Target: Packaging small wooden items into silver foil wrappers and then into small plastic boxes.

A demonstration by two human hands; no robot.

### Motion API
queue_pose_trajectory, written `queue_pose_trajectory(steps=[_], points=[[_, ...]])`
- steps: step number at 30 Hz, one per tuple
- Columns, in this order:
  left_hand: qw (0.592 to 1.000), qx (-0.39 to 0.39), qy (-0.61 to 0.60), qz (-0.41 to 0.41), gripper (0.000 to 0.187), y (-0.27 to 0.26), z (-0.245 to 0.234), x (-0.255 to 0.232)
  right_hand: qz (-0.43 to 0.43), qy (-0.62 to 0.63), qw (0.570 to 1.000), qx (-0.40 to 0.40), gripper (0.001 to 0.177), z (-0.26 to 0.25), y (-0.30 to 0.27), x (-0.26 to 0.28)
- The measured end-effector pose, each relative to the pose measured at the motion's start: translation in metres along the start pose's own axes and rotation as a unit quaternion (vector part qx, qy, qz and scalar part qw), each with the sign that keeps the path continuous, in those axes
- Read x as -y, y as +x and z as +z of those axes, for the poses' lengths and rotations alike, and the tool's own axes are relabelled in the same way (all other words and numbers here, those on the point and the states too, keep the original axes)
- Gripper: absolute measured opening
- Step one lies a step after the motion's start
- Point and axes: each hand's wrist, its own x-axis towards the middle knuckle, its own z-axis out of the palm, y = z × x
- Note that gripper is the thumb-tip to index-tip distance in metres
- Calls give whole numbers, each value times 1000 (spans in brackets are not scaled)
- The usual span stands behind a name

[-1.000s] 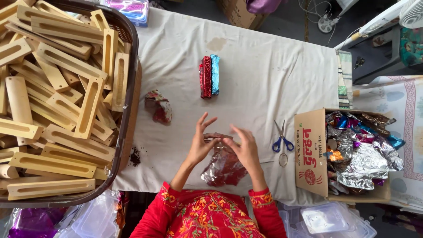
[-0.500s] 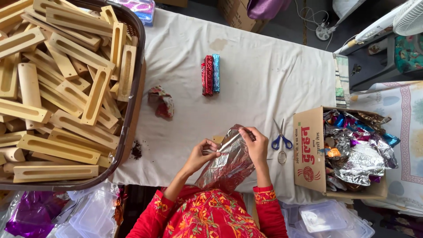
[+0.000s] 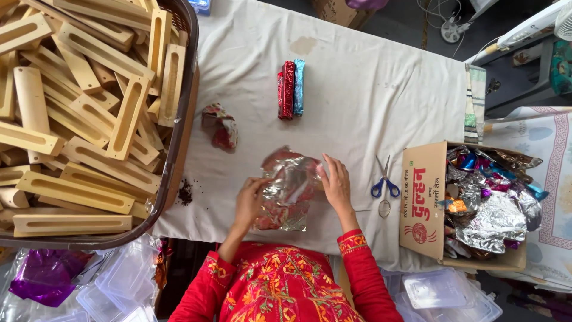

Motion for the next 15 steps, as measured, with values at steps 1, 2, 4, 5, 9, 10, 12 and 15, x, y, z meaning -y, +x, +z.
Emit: queue_pose_trajectory(steps=[1, 2, 4, 5, 9, 10, 12, 15], points=[[999, -26, 16, -35, 32, 4, -3, 10, 24, -10, 1000, 2, 49, 2, -4, -9], [999, -26, 19, -37, 32, 6, -3, 18, 25, -7, 1000, 2, 49, 4, -6, -11], [993, -35, 96, -52, 29, 10, -2, 35, -51, -62, 996, 27, 55, 7, -13, -15], [993, -32, 98, -54, 29, 13, -1, 41, -48, -60, 997, 27, 55, 7, -13, -12], [983, -10, 173, -59, 38, 13, 7, 60, -76, -66, 992, 75, 64, 13, -22, -12], [980, -3, 194, -53, 42, 15, 7, 62, -72, -65, 992, 85, 59, 18, -23, -14], [969, -29, 243, -16, 47, 18, 7, 54, -58, -66, 991, 99, 54, 22, -29, -22], [936, -84, 337, 52, 54, 17, 9, 53, -34, -63, 991, 114, 49, 20, -37, -25]])
